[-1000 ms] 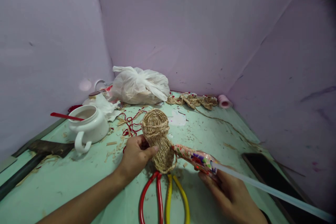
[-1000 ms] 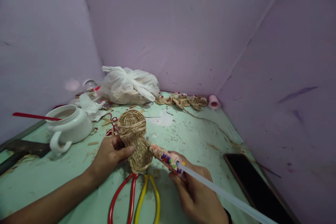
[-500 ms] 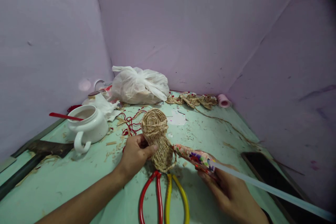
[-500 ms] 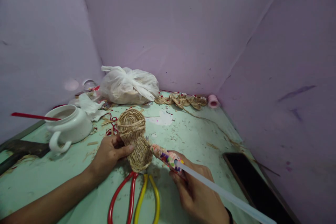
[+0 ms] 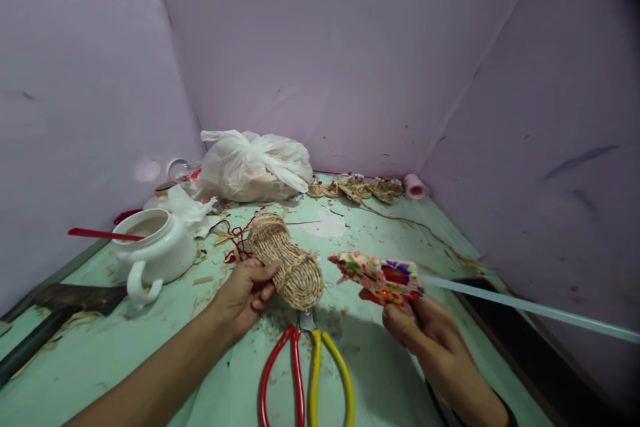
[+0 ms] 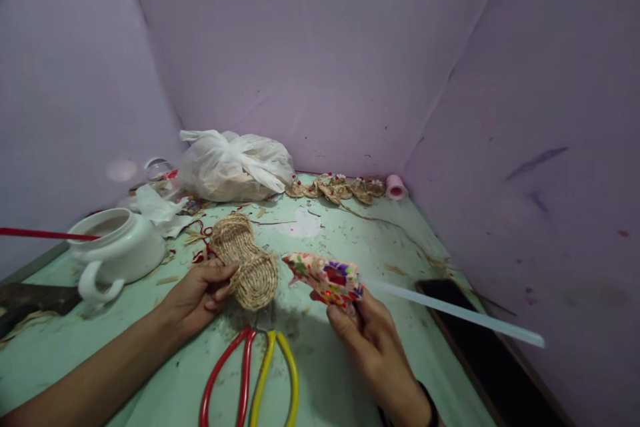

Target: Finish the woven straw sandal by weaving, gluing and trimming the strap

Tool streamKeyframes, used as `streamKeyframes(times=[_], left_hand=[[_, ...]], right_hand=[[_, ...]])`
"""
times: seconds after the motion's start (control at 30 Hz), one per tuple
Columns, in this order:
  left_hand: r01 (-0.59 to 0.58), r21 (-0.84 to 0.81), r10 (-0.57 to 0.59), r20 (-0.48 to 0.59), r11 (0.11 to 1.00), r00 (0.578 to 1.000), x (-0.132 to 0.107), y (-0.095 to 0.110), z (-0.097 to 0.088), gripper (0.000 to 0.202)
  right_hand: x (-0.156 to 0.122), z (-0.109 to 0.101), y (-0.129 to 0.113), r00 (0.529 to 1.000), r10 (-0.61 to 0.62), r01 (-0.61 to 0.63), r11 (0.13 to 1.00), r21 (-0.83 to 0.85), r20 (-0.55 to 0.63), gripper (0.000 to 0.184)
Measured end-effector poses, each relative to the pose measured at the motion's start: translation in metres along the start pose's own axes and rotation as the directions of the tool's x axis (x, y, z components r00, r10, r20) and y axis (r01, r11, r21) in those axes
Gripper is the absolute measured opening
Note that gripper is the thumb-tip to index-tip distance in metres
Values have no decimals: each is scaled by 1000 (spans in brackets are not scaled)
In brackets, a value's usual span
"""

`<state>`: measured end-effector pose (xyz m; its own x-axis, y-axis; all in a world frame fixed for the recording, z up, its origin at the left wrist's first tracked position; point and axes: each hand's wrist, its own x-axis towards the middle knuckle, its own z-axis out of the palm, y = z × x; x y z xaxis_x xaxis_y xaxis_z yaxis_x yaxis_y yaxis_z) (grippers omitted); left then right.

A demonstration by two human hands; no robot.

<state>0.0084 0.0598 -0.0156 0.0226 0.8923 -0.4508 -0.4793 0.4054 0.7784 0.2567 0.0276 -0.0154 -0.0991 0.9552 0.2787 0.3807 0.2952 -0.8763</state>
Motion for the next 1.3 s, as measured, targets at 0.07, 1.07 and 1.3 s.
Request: streamKeyframes(times=[0.07, 1.07, 1.3], left_hand=[[-15, -1, 15, -1, 1000, 1000, -1, -1, 1, 30], [-139, 161, 141, -4, 977, 990, -3, -9, 3, 34], [-140, 179, 141, 6, 974, 990, -3, -9, 5, 32]], right_hand=[[-1, 2, -2, 1000, -22, 22, 997, -75, 8, 29], [-7, 8, -7, 975, -124, 197, 863, -466, 183, 24], [-8, 10, -6, 974, -157, 220, 843, -492, 166, 28]])
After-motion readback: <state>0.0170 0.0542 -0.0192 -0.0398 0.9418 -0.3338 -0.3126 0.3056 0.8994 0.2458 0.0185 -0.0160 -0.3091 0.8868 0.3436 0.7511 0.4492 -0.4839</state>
